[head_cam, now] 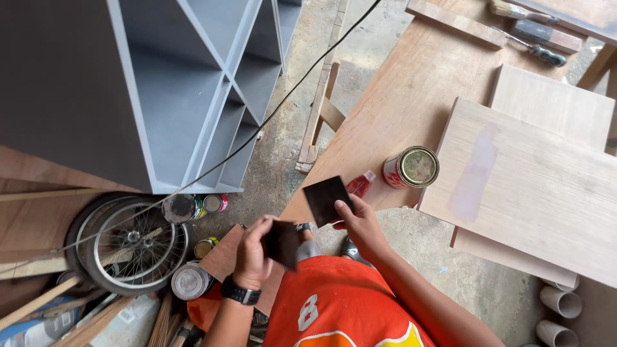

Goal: Applying wood filler to wooden boards and sanding them smooth in a workshop.

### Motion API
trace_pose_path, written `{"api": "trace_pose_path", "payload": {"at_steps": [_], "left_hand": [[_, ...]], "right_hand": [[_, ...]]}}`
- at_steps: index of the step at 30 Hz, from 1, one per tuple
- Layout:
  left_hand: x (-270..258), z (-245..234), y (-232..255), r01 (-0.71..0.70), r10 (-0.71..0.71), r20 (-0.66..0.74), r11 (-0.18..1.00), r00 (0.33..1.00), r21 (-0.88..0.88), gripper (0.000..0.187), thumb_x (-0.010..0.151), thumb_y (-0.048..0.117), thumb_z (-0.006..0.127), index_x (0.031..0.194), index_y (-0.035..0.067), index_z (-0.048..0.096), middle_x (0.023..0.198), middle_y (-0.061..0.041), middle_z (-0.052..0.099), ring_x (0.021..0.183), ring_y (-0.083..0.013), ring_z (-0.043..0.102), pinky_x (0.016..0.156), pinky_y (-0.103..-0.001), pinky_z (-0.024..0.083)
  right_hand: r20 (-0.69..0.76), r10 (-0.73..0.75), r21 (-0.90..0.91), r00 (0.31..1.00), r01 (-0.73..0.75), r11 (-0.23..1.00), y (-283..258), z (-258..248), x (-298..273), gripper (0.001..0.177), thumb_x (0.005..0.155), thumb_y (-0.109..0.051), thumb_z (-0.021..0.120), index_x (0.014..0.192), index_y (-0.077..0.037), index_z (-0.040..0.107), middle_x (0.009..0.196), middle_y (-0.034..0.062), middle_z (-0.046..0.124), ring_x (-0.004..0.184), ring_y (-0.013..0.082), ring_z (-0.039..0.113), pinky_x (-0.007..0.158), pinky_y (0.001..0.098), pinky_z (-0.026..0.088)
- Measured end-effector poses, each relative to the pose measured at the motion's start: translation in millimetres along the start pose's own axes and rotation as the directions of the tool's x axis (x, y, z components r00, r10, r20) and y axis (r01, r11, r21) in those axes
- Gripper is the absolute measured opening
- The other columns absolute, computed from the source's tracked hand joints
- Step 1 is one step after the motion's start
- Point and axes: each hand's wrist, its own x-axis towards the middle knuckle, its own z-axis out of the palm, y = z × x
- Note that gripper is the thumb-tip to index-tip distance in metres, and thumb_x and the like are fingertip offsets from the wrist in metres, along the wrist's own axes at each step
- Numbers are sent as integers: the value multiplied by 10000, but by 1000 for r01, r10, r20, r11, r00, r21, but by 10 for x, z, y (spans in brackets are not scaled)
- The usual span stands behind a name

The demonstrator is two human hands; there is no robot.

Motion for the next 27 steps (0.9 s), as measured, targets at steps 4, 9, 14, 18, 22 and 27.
{"api": "trace_pose_path", "payload": {"at_steps": [4, 9, 14, 18, 22, 27], "left_hand": [[274, -27, -253, 393, -376, 189, 917, 907, -65, 718, 1178, 595, 355, 1008, -26, 673, 466, -20, 483, 316, -92, 400, 303, -214, 266], [113, 601, -44, 91, -172, 377, 971, 910, 221, 319, 1150, 295, 585, 868, 149, 559, 498, 9, 482, 427, -91, 427, 509, -255, 395], [469, 729, 115, 59, -143, 271, 953, 952, 297, 236, 1068, 235, 715, 961, 46, 808, 875, -78, 808, 788, -178, 725, 696, -324, 594], [640, 787, 228, 53, -123, 248, 961, 961, 273, 185, 1042, 178, 752, 1054, 20, 847, 931, -88, 827, 819, -178, 742, 716, -318, 608], [622, 782, 41, 34, -101, 254, 966, 962, 256, 175, 1059, 176, 728, 1042, 27, 818, 963, -96, 823, 886, -183, 746, 783, -320, 607], [513, 691, -115, -126, -114, 434, 864, 894, 487, 243, 1024, 223, 746, 829, 85, 791, 806, -19, 770, 772, -107, 644, 771, -286, 507]], "right_hand": [[131, -2, 42, 991, -3, 999, -503, 78, -154, 294, 1059, -348, 649, 1119, -73, 736, 968, 68, 788, 865, 188, 760, 790, 344, 618], [184, -52, 13, 982, 50, 999, -496, -87, -57, 166, 1029, -177, 731, 1065, -17, 752, 829, 123, 803, 741, 164, 760, 675, 283, 593], [179, -11, -145, 984, 37, 989, -545, -252, -226, 145, 1044, -199, 699, 1100, -71, 736, 765, 83, 773, 718, 144, 712, 711, 289, 561], [213, -20, -67, 977, 35, 997, -490, -368, -208, 86, 1051, -139, 680, 1030, -65, 718, 785, 35, 693, 724, 132, 690, 727, 293, 577], [140, -37, -88, 989, 49, 995, -593, -297, -228, 114, 1047, -161, 694, 1013, -64, 744, 771, 51, 717, 737, 124, 674, 743, 278, 558], [-73, -155, 133, 985, 164, 977, -561, -225, -81, 193, 1047, -217, 708, 972, -39, 703, 719, 127, 742, 665, 152, 696, 661, 283, 561]]}}
